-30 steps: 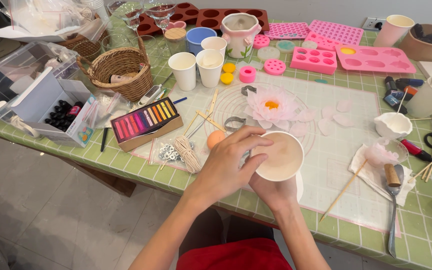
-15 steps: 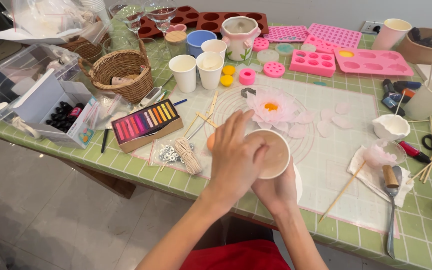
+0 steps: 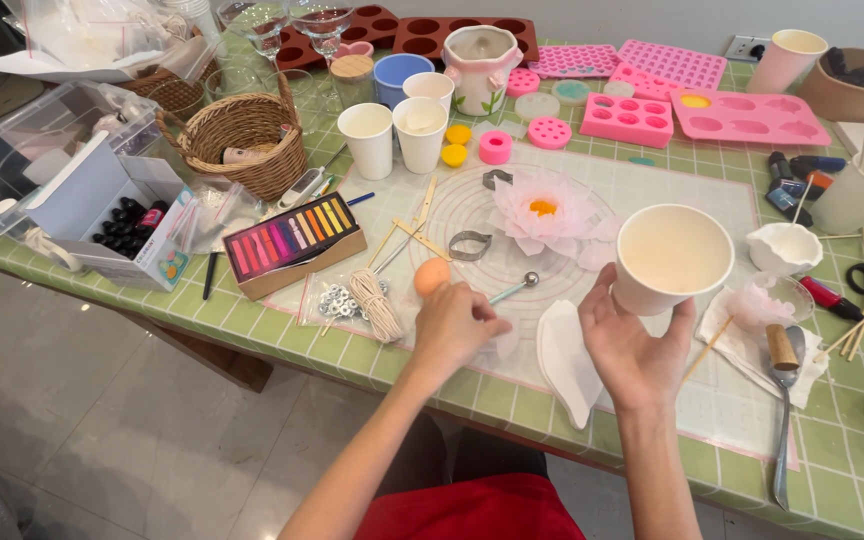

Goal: Organizing craft supplies and painting flower petals for a decorative flower assembly.

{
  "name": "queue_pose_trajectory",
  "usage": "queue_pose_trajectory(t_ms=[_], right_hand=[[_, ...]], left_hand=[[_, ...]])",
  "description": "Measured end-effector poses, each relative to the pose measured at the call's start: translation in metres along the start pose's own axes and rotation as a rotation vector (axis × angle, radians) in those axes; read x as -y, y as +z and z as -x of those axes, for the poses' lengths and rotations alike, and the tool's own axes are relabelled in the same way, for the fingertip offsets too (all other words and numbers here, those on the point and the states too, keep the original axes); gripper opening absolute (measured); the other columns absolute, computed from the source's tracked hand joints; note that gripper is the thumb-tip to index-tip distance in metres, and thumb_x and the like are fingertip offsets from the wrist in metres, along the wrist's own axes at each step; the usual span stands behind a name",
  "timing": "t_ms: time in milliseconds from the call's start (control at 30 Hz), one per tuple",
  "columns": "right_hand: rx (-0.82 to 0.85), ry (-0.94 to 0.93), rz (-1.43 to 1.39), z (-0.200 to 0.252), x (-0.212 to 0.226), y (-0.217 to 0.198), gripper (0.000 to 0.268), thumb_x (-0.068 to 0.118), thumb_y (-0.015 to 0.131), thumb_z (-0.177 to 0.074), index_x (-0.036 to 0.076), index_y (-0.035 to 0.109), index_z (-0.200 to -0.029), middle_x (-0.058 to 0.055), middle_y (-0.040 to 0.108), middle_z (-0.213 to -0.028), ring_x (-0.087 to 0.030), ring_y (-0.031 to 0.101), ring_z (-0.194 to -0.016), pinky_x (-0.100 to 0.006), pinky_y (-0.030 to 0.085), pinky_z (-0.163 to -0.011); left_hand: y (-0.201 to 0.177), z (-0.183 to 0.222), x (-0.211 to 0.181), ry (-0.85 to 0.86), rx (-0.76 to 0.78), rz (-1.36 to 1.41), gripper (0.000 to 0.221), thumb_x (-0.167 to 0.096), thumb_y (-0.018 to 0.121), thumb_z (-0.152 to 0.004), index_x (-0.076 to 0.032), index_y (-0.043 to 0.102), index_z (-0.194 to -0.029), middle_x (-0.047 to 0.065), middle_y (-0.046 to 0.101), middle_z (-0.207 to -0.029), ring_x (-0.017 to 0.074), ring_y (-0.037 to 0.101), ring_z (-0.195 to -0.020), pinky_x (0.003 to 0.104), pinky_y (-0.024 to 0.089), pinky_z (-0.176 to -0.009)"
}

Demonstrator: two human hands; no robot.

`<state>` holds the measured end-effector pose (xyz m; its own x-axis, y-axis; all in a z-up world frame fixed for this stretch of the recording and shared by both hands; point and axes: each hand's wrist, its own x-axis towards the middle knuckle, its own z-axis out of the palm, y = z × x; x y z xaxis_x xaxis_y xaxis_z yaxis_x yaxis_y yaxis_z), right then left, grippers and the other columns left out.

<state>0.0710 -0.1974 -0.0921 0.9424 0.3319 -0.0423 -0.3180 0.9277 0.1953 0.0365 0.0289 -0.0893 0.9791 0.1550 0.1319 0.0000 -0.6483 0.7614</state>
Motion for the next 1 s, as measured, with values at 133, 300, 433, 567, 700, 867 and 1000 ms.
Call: queue_pose_trajectory(t_ms=[133,300,433,567,700,867,1000], right_hand=[[-0.019,0.021,0.007,0.002,0.001,-0.006,0.063,0.040,0.072,-0.095,0.000,0.053,-0.140,-0.015,0.063,-0.135,-0.029,0.059,-0.127,-0.045,0.049,-0.105],[-0.059,0.018,0.057,0.003,-0.009,-0.007,0.065,0.046,0.069,-0.095,0.002,0.054,-0.142,-0.015,0.063,-0.138,-0.028,0.059,-0.129,-0.044,0.047,-0.104],[0.032,0.051,0.166,0.009,-0.019,-0.005,0.061,0.047,0.066,-0.096,0.008,0.056,-0.141,-0.012,0.064,-0.138,-0.026,0.058,-0.126,-0.044,0.046,-0.102],[0.132,0.053,0.312,0.010,-0.020,-0.006,0.049,0.042,0.061,-0.102,0.014,0.058,-0.142,-0.006,0.063,-0.139,-0.023,0.057,-0.123,-0.042,0.044,-0.104],[0.167,-0.012,0.417,0.011,-0.027,-0.008,0.047,0.039,0.056,-0.106,0.013,0.055,-0.145,-0.007,0.060,-0.144,-0.024,0.055,-0.131,-0.044,0.041,-0.113],[0.086,-0.093,0.526,0.016,-0.036,-0.013,0.052,0.043,0.046,-0.107,0.014,0.053,-0.149,-0.006,0.057,-0.151,-0.024,0.051,-0.141,-0.043,0.036,-0.121],[0.020,-0.058,0.598,0.022,-0.044,-0.010,0.055,0.048,0.039,-0.103,0.016,0.053,-0.145,-0.005,0.056,-0.151,-0.025,0.050,-0.139,-0.046,0.036,-0.117]], left_hand=[[0.019,-0.012,0.008,0.044,-0.022,-0.124,0.030,-0.033,0.090,-0.065,-0.006,0.078,-0.071,0.011,0.071,-0.082,0.0274,0.065,-0.085,0.043,0.051,-0.078],[0.015,-0.017,0.010,0.162,-0.119,-0.238,0.033,-0.037,0.088,-0.069,-0.006,0.078,-0.071,0.011,0.069,-0.083,0.0309,0.061,-0.093,0.045,0.046,-0.085],[0.003,-0.012,-0.004,0.151,-0.097,-0.252,0.035,-0.038,0.089,-0.068,-0.005,0.079,-0.072,0.012,0.068,-0.084,0.0313,0.060,-0.095,0.045,0.046,-0.086],[-0.020,0.006,-0.041,0.347,-0.303,-0.108,0.024,-0.027,0.083,-0.082,-0.007,0.077,-0.093,0.009,0.068,-0.098,0.0284,0.062,-0.100,0.044,0.047,-0.091],[-0.050,0.041,-0.104,0.620,-0.362,0.119,0.012,-0.012,0.075,-0.089,-0.007,0.073,-0.100,0.011,0.061,-0.132,0.0306,0.060,-0.120,0.042,0.048,-0.105],[-0.026,0.034,-0.122,0.757,-0.321,-0.217,0.013,-0.011,0.077,-0.078,-0.006,0.074,-0.090,0.019,0.047,-0.152,0.0387,0.040,-0.147,0.058,0.033,-0.117],[-0.020,0.025,-0.131,0.776,-0.275,-0.551,0.010,-0.013,0.075,-0.071,-0.005,0.072,-0.066,0.015,0.044,-0.160,0.0354,0.032,-0.152,0.061,0.028,-0.121]])
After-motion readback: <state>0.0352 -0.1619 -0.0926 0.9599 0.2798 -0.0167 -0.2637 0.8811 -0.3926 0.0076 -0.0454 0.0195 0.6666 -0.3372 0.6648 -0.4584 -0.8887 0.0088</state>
